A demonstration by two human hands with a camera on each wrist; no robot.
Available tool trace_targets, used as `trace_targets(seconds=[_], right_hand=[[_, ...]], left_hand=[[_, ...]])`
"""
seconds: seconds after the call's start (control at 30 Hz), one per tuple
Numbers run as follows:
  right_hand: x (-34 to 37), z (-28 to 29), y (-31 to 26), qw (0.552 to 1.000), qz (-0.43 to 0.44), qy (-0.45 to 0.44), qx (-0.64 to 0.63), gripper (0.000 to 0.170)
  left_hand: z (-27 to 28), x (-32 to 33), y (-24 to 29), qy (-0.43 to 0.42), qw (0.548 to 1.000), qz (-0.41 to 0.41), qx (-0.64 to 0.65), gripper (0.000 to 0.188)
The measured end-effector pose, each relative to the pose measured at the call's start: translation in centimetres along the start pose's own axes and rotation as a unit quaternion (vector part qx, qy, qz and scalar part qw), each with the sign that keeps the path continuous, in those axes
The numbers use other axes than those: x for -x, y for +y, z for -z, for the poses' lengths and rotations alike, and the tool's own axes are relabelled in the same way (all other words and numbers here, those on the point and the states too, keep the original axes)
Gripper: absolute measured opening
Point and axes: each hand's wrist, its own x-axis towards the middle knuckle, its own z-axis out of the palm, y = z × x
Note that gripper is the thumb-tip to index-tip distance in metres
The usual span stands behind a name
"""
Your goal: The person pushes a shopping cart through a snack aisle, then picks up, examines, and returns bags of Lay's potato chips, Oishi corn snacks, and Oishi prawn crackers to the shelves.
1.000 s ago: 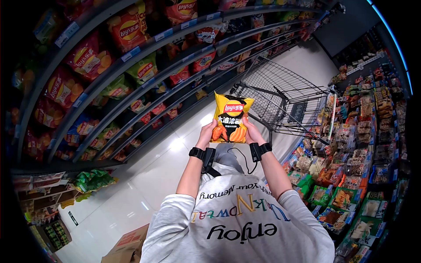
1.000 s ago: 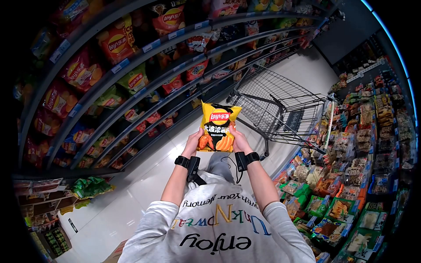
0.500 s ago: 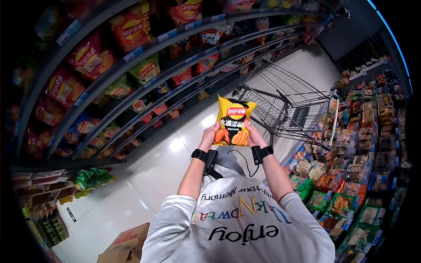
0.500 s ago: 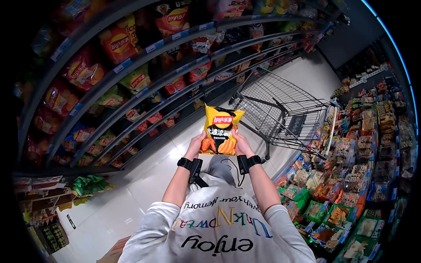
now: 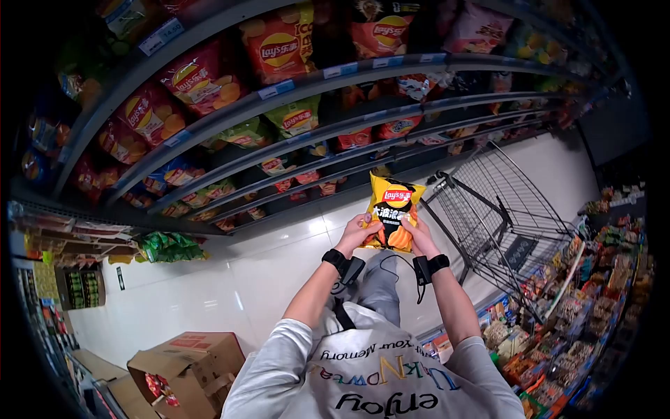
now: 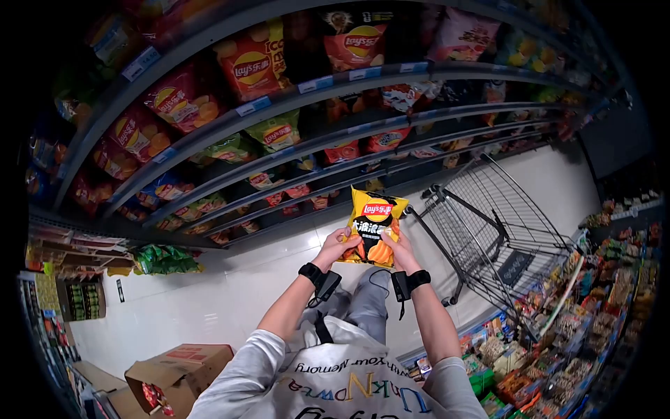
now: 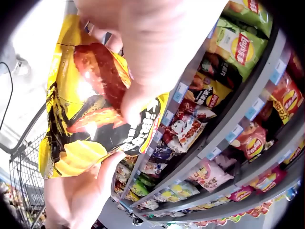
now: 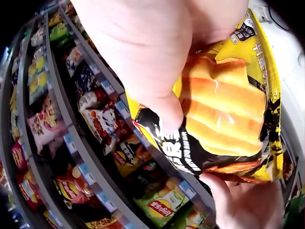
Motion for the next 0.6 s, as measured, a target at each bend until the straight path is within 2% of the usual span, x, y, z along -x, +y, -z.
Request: trace_targets(seconds=[0.03,0.1,0.13,0.17,0.2,0.23,0.27,0.3,0.33,0.37,0.43,0.47,0.5,0.57,0.6], right_hand=[[-2.0,-0.3,-0.1,1.000,-0.008,-0.015,0.002,0.042],[-5.8,-0.1,-0.1,0.979,0.090,-0.018,0.180,0.054],[-7.0,-1.0,-1.8,0.973,0.076,-0.034,0.215,0.060],[-9.4,-0.7,-2.0,0.962,0.119,-0.071,0.234,0.061],[-11.4,-0.7,-2.6,0.949,0.147,-0.075,0.267,0.057],[-12.9,-1.5,-4.2,0.939,0.119,-0.058,0.317,0.050],[-14.3,-2.2,-5.5,0.927,0.172,-0.067,0.328,0.041],[-15.0,-3.5,-7.5,0.902,0.189,-0.043,0.385,0.041],[-15.1,-5.3,-10.1,0.872,0.204,-0.042,0.443,0.039],[-15.7,-6.6,-11.8,0.887,0.229,-0.049,0.397,0.038],[-17.9,-8.3,-14.7,0.853,0.304,-0.048,0.421,0.036],[-18.8,-8.9,-16.2,0.856,0.325,-0.060,0.398,0.032],[-19.8,-9.5,-17.5,0.858,0.344,-0.073,0.374,0.029],[-24.8,-8.0,-17.8,0.850,0.343,-0.064,0.394,0.024],[-26.4,-7.3,-17.9,0.836,0.352,-0.069,0.416,0.023]], left_hand=[[0.5,-1.3,0.6,0.016,1.000,-0.004,0.003,0.040],[1.4,-4.2,1.8,0.048,0.977,-0.080,-0.193,0.048],[2.1,-6.0,2.7,0.061,0.962,-0.076,-0.254,0.053],[2.5,-7.6,3.3,0.043,0.973,-0.094,-0.206,0.054],[2.3,-8.6,4.4,0.059,0.958,-0.187,-0.207,0.056],[1.3,-7.8,8.2,0.012,0.988,-0.093,-0.121,0.059],[1.7,-9.8,8.3,0.066,0.947,-0.190,-0.250,0.061],[0.8,-9.8,10.6,0.125,0.898,-0.250,-0.341,0.058],[0.4,-10.2,12.5,0.144,0.893,-0.251,-0.344,0.056],[0.2,-11.0,14.0,0.164,0.889,-0.253,-0.346,0.053],[0.4,-13.2,16.0,0.206,0.861,-0.310,-0.347,0.050],[0.5,-14.3,16.9,0.220,0.857,-0.325,-0.334,0.034],[0.9,-15.2,17.8,0.230,0.833,-0.325,-0.384,0.023],[0.7,-16.7,18.7,0.286,0.785,-0.300,-0.460,0.018],[0.9,-18.1,18.6,0.289,0.786,-0.297,-0.459,0.018]])
